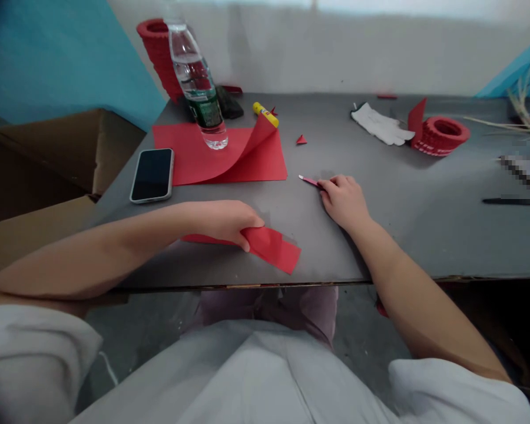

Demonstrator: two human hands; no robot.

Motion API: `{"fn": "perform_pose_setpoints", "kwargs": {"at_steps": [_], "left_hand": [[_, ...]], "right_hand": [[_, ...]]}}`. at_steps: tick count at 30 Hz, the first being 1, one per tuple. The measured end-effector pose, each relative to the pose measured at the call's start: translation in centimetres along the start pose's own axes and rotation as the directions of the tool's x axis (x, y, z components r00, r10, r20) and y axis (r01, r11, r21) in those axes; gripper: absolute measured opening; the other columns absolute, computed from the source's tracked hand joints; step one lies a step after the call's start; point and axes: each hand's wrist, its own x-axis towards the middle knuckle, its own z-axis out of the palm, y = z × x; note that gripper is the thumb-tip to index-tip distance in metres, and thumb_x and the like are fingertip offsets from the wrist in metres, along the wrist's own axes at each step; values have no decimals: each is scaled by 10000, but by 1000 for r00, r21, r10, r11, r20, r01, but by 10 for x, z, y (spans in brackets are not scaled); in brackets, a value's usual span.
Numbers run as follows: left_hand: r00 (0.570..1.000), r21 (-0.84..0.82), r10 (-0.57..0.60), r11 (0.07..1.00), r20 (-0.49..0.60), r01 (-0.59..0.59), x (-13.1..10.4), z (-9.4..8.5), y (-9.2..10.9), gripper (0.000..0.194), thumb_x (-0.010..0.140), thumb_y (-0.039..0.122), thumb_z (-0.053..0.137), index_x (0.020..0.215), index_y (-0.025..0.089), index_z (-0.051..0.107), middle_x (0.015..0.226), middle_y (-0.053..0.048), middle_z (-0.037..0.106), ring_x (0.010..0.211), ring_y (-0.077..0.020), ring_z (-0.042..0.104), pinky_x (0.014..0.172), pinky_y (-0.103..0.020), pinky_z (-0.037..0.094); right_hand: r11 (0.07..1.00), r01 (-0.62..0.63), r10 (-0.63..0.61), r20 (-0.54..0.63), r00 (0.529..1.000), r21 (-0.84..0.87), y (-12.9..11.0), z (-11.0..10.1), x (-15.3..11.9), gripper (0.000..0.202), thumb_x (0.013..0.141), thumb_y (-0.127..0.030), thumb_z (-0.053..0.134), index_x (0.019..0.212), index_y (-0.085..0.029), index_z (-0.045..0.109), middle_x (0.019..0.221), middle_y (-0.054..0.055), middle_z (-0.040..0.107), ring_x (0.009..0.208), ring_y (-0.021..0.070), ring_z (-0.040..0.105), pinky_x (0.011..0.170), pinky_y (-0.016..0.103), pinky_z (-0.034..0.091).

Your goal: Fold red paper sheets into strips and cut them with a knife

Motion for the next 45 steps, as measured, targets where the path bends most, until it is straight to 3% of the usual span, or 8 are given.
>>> {"fn": "perform_pose_setpoints", "kwargs": {"at_steps": [5,9,15,20,24,30,36,45], "left_hand": [[957,22,-119,991,-266,129,-15,-6,-2,148,801,347,556,857,214,590,803,-24,642,718,-193,590,573,-265,316],[845,43,-290,938,-450,345,-22,-9,-11,212,844,358,512,996,222,570,871,-42,667,763,-208,620,614,-262,350],[780,213,-301,852,-548,479,-23,0,-29,213,899,327,452,1034,187,540,864,-90,680,757,-248,647,565,-277,367],[761,337,-209,803,-615,492,-12,18,-39,138,880,203,486,994,152,546,756,-65,666,680,-213,651,525,-257,356],[747,324,-192,812,-637,485,-7,22,-39,208,893,256,510,1053,126,536,789,-69,660,706,-211,648,550,-260,382],[681,158,-317,828,-660,539,-52,24,-43,505,806,272,659,1252,140,463,970,-98,647,888,-253,631,741,-318,456],[404,-575,-611,788,-681,223,-82,63,-64,587,695,218,741,1222,192,483,1009,-54,605,934,-188,609,844,-340,490],[357,-652,-564,729,-744,-208,-49,60,-71,480,715,156,680,1166,192,519,917,-19,609,886,-144,616,884,-329,479]], "right_hand": [[964,-12,24,-42,999,265,-27,-27,1,381,899,-398,415,1212,-268,590,1158,119,570,1107,305,491,929,491,388],[663,-63,-96,168,981,746,-68,-43,8,447,914,-435,383,1339,-309,435,1147,69,593,1040,231,571,877,426,477],[448,-140,-139,224,965,883,-105,-14,33,705,776,-292,600,1408,-304,289,1143,49,612,1012,222,604,897,424,500],[389,-78,-144,144,979,918,-111,16,47,783,690,-286,713,1375,-277,333,1007,35,658,967,225,629,909,431,490],[449,-27,-97,79,992,893,-120,23,53,442,737,-263,655,1164,-240,543,943,23,678,933,203,637,898,395,477],[480,-75,-64,120,991,874,-103,22,59,128,748,-302,634,834,-211,659,834,15,691,803,196,635,786,364,493],[285,-118,-19,128,992,951,-88,29,57,270,695,-309,713,944,-229,646,884,15,678,848,182,638,846,372,491],[367,-80,-22,95,995,927,-92,18,59,226,721,-313,688,925,-221,655,893,34,679,840,190,642,829,389,514]]}}
